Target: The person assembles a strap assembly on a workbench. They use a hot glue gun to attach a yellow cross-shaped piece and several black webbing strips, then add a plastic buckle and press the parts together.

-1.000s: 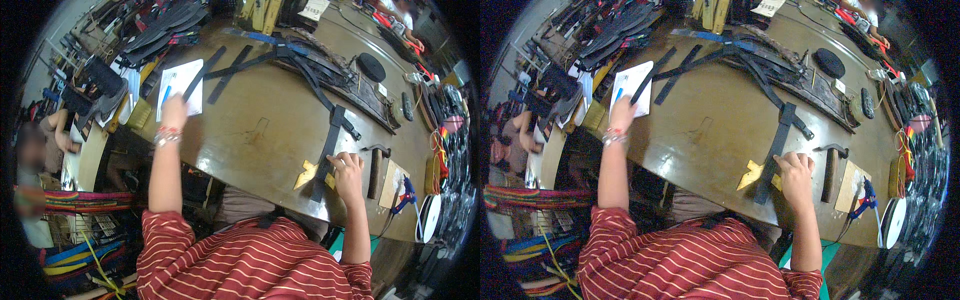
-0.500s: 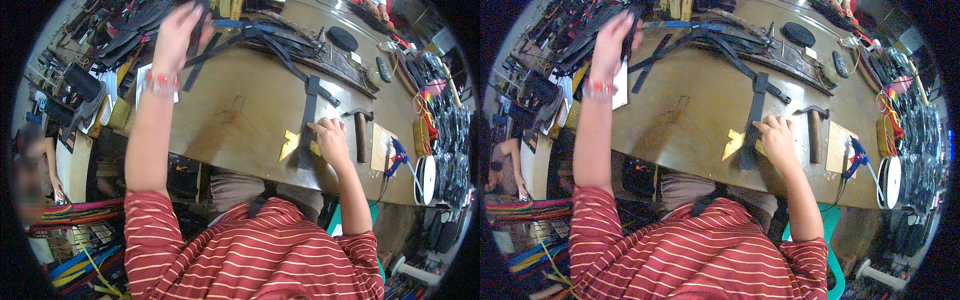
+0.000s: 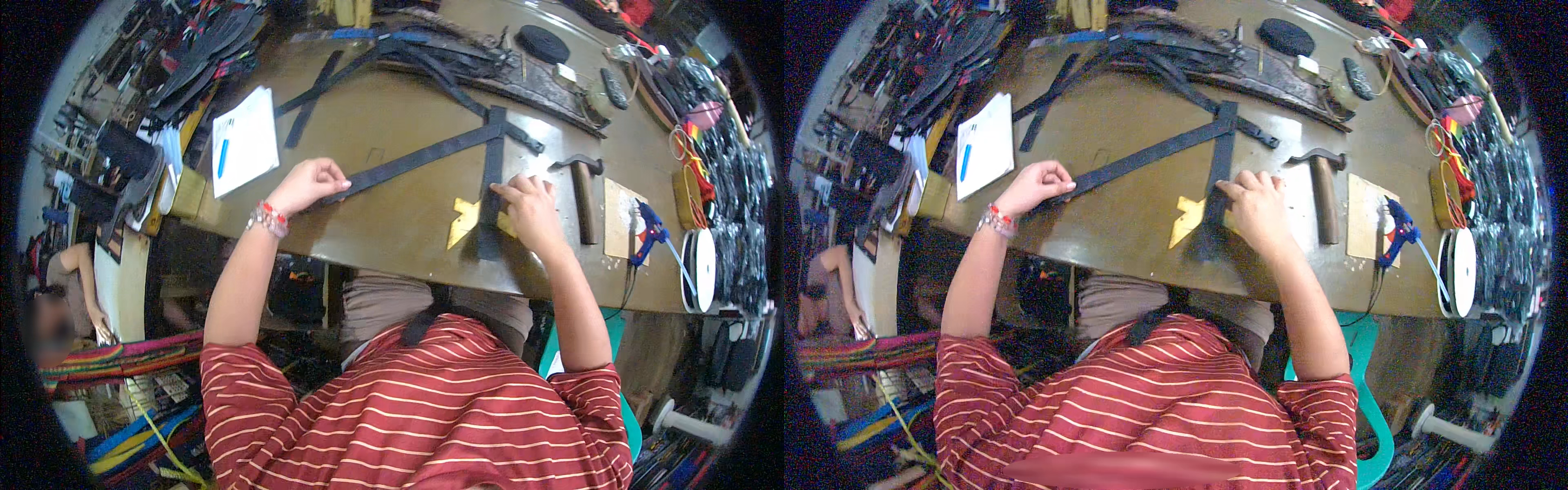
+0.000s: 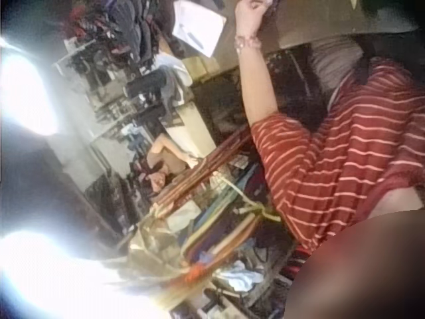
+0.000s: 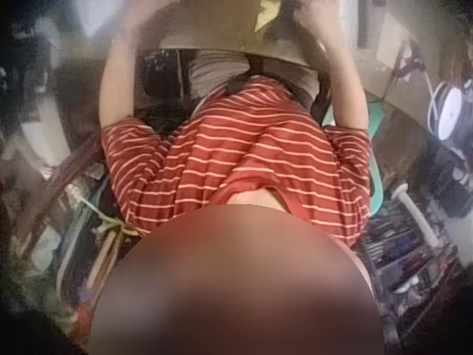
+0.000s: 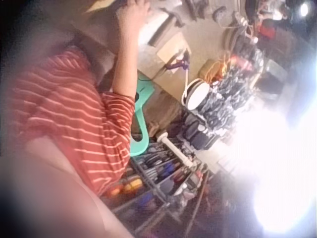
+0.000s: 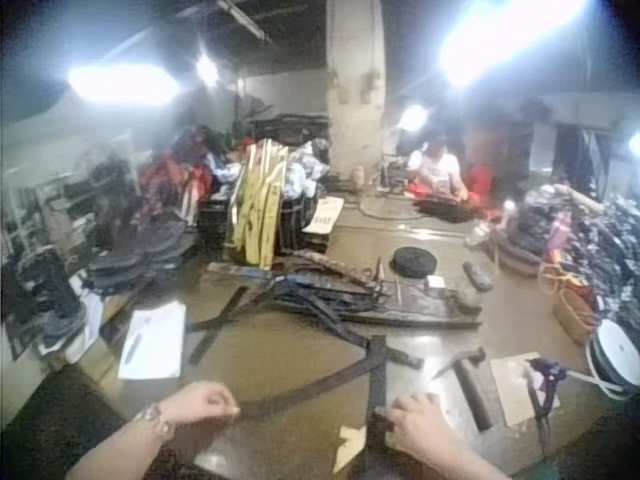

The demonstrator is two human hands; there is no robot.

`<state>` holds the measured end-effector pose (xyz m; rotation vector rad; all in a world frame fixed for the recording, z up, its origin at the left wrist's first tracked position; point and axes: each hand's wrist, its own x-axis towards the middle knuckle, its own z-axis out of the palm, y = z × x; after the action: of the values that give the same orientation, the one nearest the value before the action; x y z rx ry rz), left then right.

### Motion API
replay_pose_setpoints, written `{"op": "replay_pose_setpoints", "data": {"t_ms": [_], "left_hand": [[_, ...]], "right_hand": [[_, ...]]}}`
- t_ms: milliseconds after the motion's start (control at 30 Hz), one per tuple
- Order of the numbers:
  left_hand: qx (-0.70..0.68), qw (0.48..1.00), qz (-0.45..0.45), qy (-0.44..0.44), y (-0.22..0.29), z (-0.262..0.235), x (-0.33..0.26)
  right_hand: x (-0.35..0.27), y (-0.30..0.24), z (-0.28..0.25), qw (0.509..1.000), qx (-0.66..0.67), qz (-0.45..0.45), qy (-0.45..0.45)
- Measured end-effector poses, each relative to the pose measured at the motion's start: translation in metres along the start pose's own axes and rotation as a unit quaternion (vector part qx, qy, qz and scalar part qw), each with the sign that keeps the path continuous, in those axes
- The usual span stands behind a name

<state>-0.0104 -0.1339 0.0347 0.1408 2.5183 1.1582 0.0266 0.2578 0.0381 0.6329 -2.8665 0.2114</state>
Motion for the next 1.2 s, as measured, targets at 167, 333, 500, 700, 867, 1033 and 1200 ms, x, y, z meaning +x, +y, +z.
{"op": "replay_pose_setpoints", "data": {"t_ms": [167, 333, 500, 700, 867, 1033, 1200], "left_hand": [[0.238, 0.950, 0.175, 0.100, 0.004, -0.033, 0.019], [0.196, 0.926, 0.221, 0.234, 0.097, -0.016, 0.077], [0.270, 0.924, 0.242, 0.123, 0.132, 0.104, 0.105], [0.129, 0.977, 0.129, 0.111, 0.106, 0.094, 0.082], [0.017, 0.988, 0.065, 0.136, 0.102, 0.091, -0.005], [-0.135, 0.987, 0.036, 0.077, 0.105, 0.133, -0.034], [-0.132, 0.985, 0.036, 0.103, 0.106, 0.152, -0.022]], "right_hand": [[0.003, -0.002, -0.001, 1.000, 0.000, 0.015, -0.009], [0.003, -0.003, -0.002, 1.000, 0.007, 0.010, -0.017], [0.004, 0.001, -0.004, 1.000, 0.000, -0.018, -0.013], [0.005, 0.006, 0.000, 0.999, -0.003, -0.035, -0.007], [0.004, 0.008, 0.002, 0.999, 0.023, -0.033, -0.002], [0.003, 0.006, 0.001, 0.999, 0.034, -0.025, 0.003], [0.003, 0.007, 0.002, 0.999, 0.046, -0.022, 0.006]]}}
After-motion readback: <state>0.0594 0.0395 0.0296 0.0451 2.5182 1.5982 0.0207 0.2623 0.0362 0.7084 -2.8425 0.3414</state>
